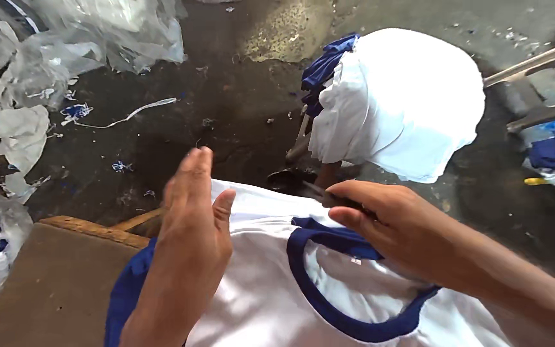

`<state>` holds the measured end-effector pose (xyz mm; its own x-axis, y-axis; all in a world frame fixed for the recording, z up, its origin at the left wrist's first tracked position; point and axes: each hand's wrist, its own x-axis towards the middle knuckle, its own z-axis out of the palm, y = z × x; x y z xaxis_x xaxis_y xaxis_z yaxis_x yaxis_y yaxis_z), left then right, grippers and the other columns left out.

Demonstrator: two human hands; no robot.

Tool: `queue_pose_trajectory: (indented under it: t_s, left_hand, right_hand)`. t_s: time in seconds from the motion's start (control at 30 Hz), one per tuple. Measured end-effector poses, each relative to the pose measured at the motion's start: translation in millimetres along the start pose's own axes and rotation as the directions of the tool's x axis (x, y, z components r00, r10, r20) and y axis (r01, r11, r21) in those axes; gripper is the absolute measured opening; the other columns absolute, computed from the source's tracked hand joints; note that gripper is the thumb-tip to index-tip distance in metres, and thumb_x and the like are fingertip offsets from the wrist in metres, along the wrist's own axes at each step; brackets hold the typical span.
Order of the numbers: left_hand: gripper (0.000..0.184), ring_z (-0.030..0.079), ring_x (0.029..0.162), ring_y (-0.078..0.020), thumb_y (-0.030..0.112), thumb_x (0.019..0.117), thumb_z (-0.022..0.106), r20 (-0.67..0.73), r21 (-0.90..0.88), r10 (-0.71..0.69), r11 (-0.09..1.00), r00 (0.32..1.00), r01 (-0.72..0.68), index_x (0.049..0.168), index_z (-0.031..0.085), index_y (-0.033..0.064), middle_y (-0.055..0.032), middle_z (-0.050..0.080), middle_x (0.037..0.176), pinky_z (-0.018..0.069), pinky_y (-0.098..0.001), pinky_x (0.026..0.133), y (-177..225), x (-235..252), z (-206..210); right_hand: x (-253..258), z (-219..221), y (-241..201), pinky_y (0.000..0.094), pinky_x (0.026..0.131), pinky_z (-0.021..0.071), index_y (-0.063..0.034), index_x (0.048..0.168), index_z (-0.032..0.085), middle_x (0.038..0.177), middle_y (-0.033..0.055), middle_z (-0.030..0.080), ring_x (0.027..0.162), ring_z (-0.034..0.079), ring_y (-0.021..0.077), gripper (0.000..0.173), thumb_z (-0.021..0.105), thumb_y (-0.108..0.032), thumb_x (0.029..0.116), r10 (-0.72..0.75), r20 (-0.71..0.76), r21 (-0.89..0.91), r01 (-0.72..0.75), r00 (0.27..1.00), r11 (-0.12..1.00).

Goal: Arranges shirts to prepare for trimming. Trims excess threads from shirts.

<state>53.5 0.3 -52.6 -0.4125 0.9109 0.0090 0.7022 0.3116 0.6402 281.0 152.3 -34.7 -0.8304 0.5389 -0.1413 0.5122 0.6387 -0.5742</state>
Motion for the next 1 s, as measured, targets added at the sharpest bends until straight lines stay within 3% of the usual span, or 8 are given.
queue_pose_trajectory:
  t_s: [0.07,0.17,0.23,0.3,0.6,0.87,0.93,1.0]
  left_hand:
    - [0.058,0.043,0.143,-0.0438,0.034,0.1081,0.044,0.077,0.096,0.035,0.994,0.996,-0.043,0.153,0.041,-0.0036,-0.0240,0.040,0.158,0.0361,-0.0644,0.112,6,5,7]
    - [0.027,0.067,0.101,-0.0237,0.022,0.0994,0.063,0.125,-0.094,0.178,0.981,0.976,-0.167,0.120,0.073,0.0071,-0.0122,0.065,0.120,0.0587,-0.0402,0.083,16,7,37]
    - [0.016,0.063,0.081,-0.0137,0.018,0.0962,0.068,0.235,-0.202,0.202,0.967,0.951,-0.155,0.107,0.076,0.0104,-0.0046,0.063,0.100,0.0574,-0.0302,0.070,16,7,57]
    - [0.009,0.062,0.078,-0.0132,0.016,0.0956,0.068,0.347,-0.215,0.205,0.967,0.915,-0.136,0.098,0.075,0.0112,-0.0024,0.062,0.090,0.0562,-0.0308,0.069,15,8,65]
    - [0.008,0.060,0.062,-0.0120,0.016,0.0999,0.060,0.237,-0.068,0.202,0.979,0.950,-0.191,0.094,0.064,0.0120,0.0019,0.058,0.071,0.0525,-0.0312,0.055,13,9,68]
    - [0.013,0.062,0.065,-0.0063,0.018,0.1076,0.047,0.351,-0.259,0.098,0.966,0.931,-0.004,0.104,0.059,0.0135,0.0057,0.062,0.076,0.0543,-0.0265,0.059,13,23,52]
    - [0.019,0.069,0.076,-0.0107,0.018,0.1090,0.044,0.251,-0.302,0.053,0.953,0.966,0.026,0.111,0.061,0.0093,0.0002,0.070,0.092,0.0604,-0.0322,0.068,8,31,39]
    - [0.037,0.068,0.107,-0.0244,0.032,0.1103,0.043,0.112,-0.101,-0.086,0.990,0.990,0.097,0.136,0.054,0.0072,-0.0098,0.065,0.128,0.0572,-0.0475,0.088,8,36,29]
  right_hand:
    - [-6,8,4,0.0152,0.051,0.0449,-0.0195,0.107,0.067,0.072,-0.0118,0.055,0.059,0.052,-0.0027,0.036,0.041,-0.044,0.1069,0.127,-0.019,0.176,-0.122,0.992,0.977]
    - [-16,26,10,0.0175,0.055,0.0492,-0.0213,0.107,0.066,0.073,-0.0108,0.057,0.062,0.056,-0.0003,0.038,0.038,-0.046,0.1080,0.204,-0.014,0.359,-0.186,0.979,0.915]
    - [-22,34,10,0.0164,0.056,0.0484,-0.0223,0.106,0.067,0.074,-0.0111,0.057,0.064,0.057,-0.0002,0.036,0.040,-0.046,0.1073,0.237,-0.010,0.401,-0.213,0.971,0.891]
    - [-26,35,12,0.0160,0.057,0.0475,-0.0224,0.106,0.067,0.074,-0.0109,0.058,0.064,0.056,0.0001,0.035,0.041,-0.046,0.1069,0.253,0.008,0.423,-0.233,0.967,0.876]
    - [-24,23,22,0.0133,0.057,0.0454,-0.0253,0.097,0.068,0.075,-0.0148,0.059,0.066,0.055,-0.0051,0.030,0.051,-0.049,0.1024,0.173,0.110,0.238,-0.195,0.979,0.952]
    - [-7,28,12,0.0363,0.060,0.0521,-0.0206,0.094,0.071,0.079,-0.0057,0.061,0.071,0.062,0.0104,0.033,0.059,-0.051,0.0980,0.222,0.259,-0.029,-0.222,0.940,0.975]
    - [-7,29,15,0.0332,0.061,0.0523,-0.0212,0.096,0.071,0.080,-0.0069,0.061,0.072,0.061,0.0082,0.034,0.056,-0.052,0.0993,0.195,0.249,-0.003,-0.201,0.949,0.980]
    - [-10,29,21,0.0244,0.061,0.0510,-0.0211,0.097,0.070,0.079,-0.0093,0.061,0.070,0.059,0.0023,0.032,0.055,-0.049,0.1004,0.143,0.189,0.084,-0.162,0.971,0.983]
